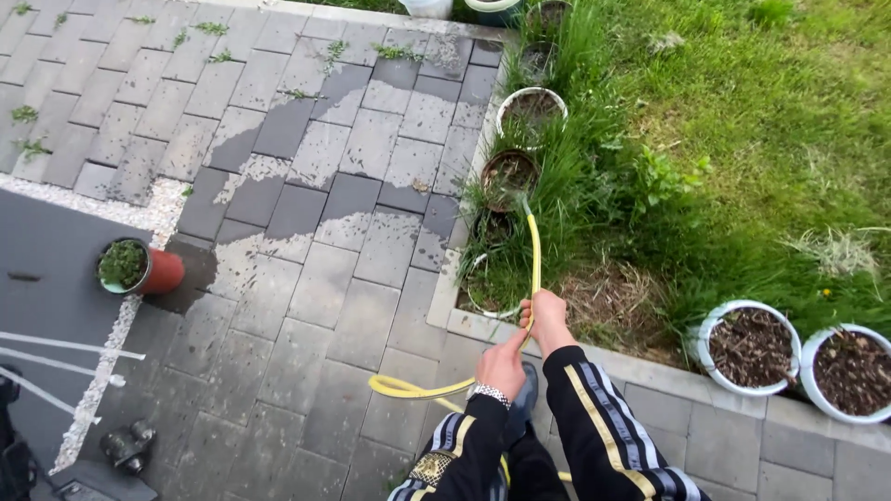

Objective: The person waters several potted plants with a yellow garden hose and pulls weeds from a garden bed by hand.

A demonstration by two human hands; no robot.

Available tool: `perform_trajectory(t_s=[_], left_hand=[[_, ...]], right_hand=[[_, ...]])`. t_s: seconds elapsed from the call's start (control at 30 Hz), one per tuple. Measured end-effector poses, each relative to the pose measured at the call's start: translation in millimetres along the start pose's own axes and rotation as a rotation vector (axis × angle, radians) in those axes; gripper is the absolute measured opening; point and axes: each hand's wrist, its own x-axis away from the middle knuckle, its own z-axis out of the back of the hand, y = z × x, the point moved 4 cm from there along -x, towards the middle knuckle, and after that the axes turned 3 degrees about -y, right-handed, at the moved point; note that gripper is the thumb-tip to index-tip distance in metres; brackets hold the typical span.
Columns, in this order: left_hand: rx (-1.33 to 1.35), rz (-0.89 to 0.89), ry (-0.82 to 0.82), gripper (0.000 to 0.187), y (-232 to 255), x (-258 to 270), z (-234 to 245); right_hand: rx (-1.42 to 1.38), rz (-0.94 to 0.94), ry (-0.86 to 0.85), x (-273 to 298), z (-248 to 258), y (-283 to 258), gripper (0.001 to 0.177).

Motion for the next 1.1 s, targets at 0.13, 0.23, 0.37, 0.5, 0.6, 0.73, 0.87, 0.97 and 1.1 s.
perform_trajectory(t_s=[0.13, 0.23, 0.37, 0.5, 0.6, 0.73, 0.87, 0.97, 1.1], left_hand=[[0.029, -0.016, 0.02, 0.048, -19.3, 38.1, -23.5], [-0.022, -0.014, 0.027, 0.05, -32.3, 59.7, -37.0], [-0.013, 0.016, 0.002, 0.05, -37.4, 87.4, -39.5], [-0.022, 0.062, -0.031, 0.049, -36.8, 99.1, -49.4], [-0.047, 0.112, -0.051, 0.05, -31.4, 109.6, -58.3], [-0.059, 0.113, 0.018, 0.06, -22.1, 115.5, -81.5], [-0.075, 0.138, 0.02, 0.052, -24.0, 120.9, -105.1], [-0.091, 0.164, 0.008, 0.051, -28.8, 120.2, -119.3], [-0.134, 0.152, 0.014, 0.049, -32.4, 121.1, -138.2]], right_hand=[[0.027, -0.019, -0.009, 20.7, 20.5, 36.9, 0.041], [0.012, -0.028, -0.029, 32.1, 30.2, 62.5, 0.039], [0.045, -0.061, -0.051, 37.7, 40.0, 91.6, 0.036], [0.08, -0.074, -0.08, 41.7, 49.6, 103.3, 0.039], [0.089, -0.084, -0.084, 56.5, 62.7, 106.1, 0.039], [0.119, -0.234, -0.011, 95.2, 78.4, 91.3, 0.025], [0.129, -0.282, -0.006, 82.8, 96.4, 113.3, 0.024], [0.151, -0.306, 0.012, 76.5, 102.3, 123.4, 0.026], [0.185, -0.333, 0.029, 66.5, 116.0, 137.5, 0.029]])
